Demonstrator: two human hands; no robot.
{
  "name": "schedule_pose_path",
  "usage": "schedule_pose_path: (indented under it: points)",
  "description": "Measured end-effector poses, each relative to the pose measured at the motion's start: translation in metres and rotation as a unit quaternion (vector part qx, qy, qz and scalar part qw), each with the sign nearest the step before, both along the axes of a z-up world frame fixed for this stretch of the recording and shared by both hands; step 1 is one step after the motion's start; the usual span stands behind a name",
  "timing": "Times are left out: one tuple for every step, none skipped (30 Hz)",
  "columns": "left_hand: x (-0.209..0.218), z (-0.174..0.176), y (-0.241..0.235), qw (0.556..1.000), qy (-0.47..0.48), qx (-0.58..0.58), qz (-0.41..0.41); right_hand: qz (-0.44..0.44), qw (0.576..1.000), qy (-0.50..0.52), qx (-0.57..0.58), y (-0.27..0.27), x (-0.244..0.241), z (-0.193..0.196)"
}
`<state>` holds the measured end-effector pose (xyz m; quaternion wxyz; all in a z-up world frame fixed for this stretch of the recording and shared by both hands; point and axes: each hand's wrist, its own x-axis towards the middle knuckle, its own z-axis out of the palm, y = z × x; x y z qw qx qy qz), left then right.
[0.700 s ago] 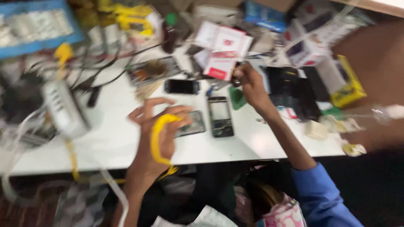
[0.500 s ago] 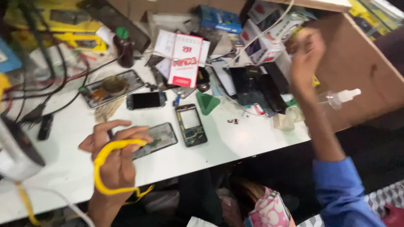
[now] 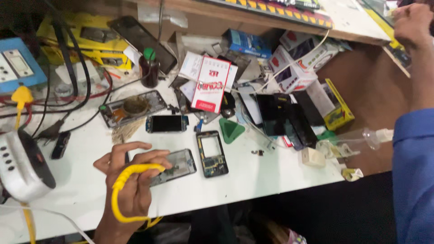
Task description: The person uses a soldering iron and a small screwdriver to work on the internal circuit board of a disassembled mobile phone. They repeatedly apply the soldering iron to specific points on the board while holding the device steady.
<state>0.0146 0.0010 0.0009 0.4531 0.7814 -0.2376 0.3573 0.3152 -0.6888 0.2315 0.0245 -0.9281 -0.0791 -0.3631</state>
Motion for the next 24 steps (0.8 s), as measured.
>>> schedule_pose_path:
  points:
    - [0.003,0.000,0.002,1.000,-0.006,0.008,0.007,-0.005,0.997,-0.016,-0.069,0.004,0.011,0.001]
    - [0.003,-0.002,0.003,1.000,-0.007,0.013,0.013,-0.005,0.995,-0.030,-0.099,0.006,0.017,0.001]
    - [0.004,-0.004,0.003,1.000,-0.008,0.019,0.020,-0.006,0.991,-0.044,-0.129,0.007,0.024,0.000]
    - [0.003,-0.005,0.002,1.000,-0.009,0.018,0.022,-0.003,0.992,-0.058,-0.114,0.010,0.031,-0.008]
    - [0.003,-0.006,0.000,0.999,-0.010,0.018,0.024,0.001,0.992,-0.072,-0.099,0.011,0.037,-0.013]
    - [0.004,-0.005,-0.001,0.999,-0.013,0.020,0.024,-0.002,0.994,-0.049,-0.096,0.010,0.041,-0.014]
    - [0.004,-0.003,-0.002,1.000,-0.007,0.017,0.023,-0.005,0.995,-0.026,-0.093,0.008,0.046,-0.014]
    - [0.004,-0.003,-0.003,1.000,-0.002,0.013,0.023,-0.007,0.996,-0.003,-0.091,0.006,0.049,-0.015]
    - [0.006,-0.002,-0.003,1.000,0.003,0.009,0.022,-0.006,0.998,0.007,-0.066,0.004,0.051,-0.016]
    - [0.006,-0.003,-0.004,1.000,0.006,0.011,0.021,-0.005,0.999,0.021,-0.042,0.002,0.051,-0.017]
    - [0.006,-0.004,-0.004,1.000,0.009,0.012,0.020,-0.004,0.999,0.036,-0.019,0.000,0.050,-0.018]
    - [0.007,-0.005,-0.005,1.000,0.010,0.013,0.020,0.023,0.998,-0.001,-0.051,-0.001,0.049,-0.020]
    - [0.008,-0.006,-0.005,1.000,0.005,0.018,0.022,0.051,0.995,-0.038,-0.083,-0.002,0.048,-0.021]
    - [0.009,-0.006,-0.005,0.999,-0.002,0.023,0.022,0.075,0.988,-0.075,-0.116,-0.005,0.044,-0.022]
    - [0.009,-0.005,-0.005,0.999,-0.009,0.028,0.022,0.076,0.995,-0.040,-0.058,-0.009,0.040,-0.024]
    - [0.009,-0.005,-0.006,0.999,-0.009,0.028,0.019,0.079,0.997,-0.007,0.000,-0.009,0.040,-0.024]
    - [0.009,-0.004,-0.006,0.999,-0.010,0.027,0.015,0.087,0.996,0.002,0.032,-0.010,0.040,-0.025]
    - [0.009,-0.002,-0.006,0.999,-0.013,0.029,0.013,0.095,0.993,0.008,0.066,-0.009,0.042,-0.026]
    - [0.009,0.000,-0.005,0.999,-0.014,0.033,0.013,0.109,0.991,-0.010,0.075,-0.009,0.043,-0.027]
    - [0.008,0.001,-0.005,0.999,-0.014,0.036,0.013,0.123,0.989,-0.026,0.082,-0.009,0.044,-0.028]
    - [0.008,0.002,-0.005,0.999,-0.014,0.038,0.014,0.117,0.988,-0.061,0.080,-0.010,0.045,-0.030]
    - [0.008,0.002,-0.006,0.999,-0.007,0.041,0.016,0.112,0.986,-0.097,0.076,-0.009,0.047,-0.031]
    - [0.008,0.002,-0.006,0.999,0.000,0.043,0.018,0.107,0.983,-0.133,0.072,-0.009,0.048,-0.031]
    - [0.007,0.002,-0.006,0.999,0.007,0.046,0.018,0.095,0.980,-0.169,0.046,-0.010,0.045,-0.031]
